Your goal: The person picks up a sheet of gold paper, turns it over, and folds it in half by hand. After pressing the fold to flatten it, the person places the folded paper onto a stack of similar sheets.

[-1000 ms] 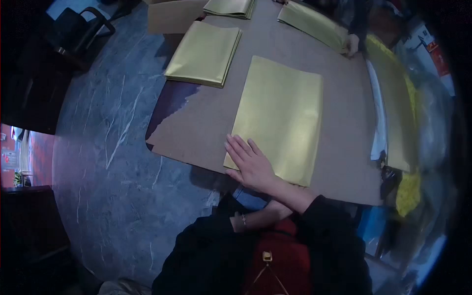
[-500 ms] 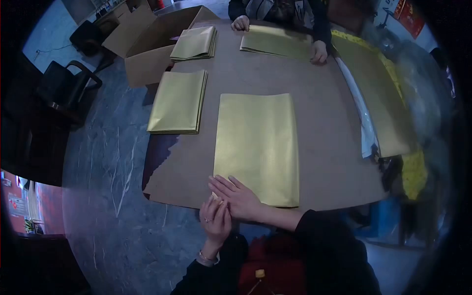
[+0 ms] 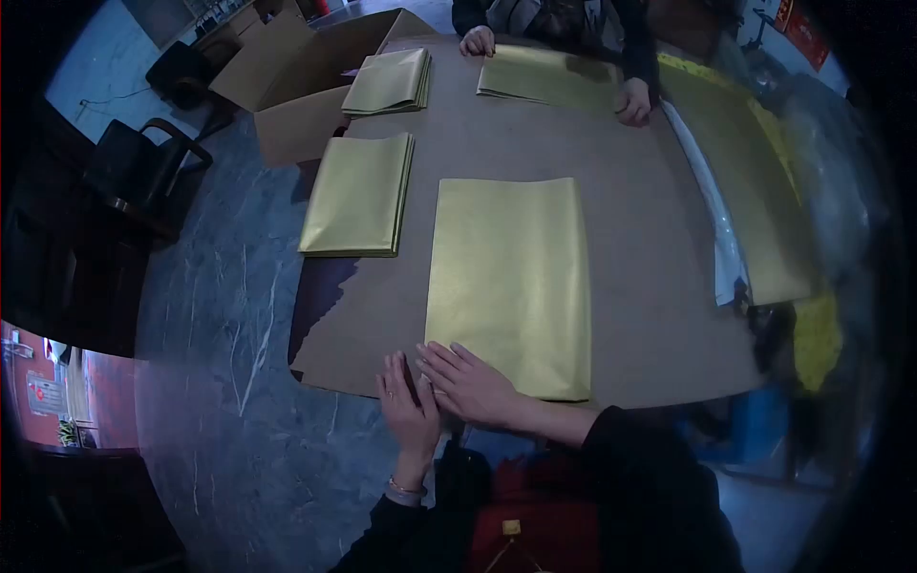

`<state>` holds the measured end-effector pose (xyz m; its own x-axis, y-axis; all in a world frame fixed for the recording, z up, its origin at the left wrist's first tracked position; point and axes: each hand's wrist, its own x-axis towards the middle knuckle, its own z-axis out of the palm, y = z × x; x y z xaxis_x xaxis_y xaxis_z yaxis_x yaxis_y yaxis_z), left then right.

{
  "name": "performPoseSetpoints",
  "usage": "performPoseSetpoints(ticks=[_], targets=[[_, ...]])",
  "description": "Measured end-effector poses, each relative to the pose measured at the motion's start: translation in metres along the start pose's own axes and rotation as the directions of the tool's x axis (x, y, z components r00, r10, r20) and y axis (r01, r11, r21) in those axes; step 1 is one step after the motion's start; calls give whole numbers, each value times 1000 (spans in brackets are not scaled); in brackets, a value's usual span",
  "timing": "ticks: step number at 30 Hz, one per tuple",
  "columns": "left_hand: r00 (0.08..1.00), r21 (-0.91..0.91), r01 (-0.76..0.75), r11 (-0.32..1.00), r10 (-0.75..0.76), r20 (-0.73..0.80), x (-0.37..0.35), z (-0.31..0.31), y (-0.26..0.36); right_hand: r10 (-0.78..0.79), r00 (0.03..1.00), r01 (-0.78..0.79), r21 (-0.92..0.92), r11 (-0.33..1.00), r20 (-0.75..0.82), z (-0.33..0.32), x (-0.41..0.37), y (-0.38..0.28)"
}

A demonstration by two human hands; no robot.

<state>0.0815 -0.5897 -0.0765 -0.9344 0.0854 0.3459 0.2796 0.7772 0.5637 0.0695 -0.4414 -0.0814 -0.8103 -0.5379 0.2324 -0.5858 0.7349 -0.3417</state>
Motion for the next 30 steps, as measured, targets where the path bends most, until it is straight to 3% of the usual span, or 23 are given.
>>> performPoseSetpoints(ticks=[7, 30], targets=[[998, 72, -49, 996, 46, 48, -22, -2, -5, -50, 998, 53, -92, 994, 33, 1, -2, 0], [997, 113, -70, 991, 72, -17, -26, 0, -9, -75, 996, 76, -20, 997, 42, -7, -1, 0]])
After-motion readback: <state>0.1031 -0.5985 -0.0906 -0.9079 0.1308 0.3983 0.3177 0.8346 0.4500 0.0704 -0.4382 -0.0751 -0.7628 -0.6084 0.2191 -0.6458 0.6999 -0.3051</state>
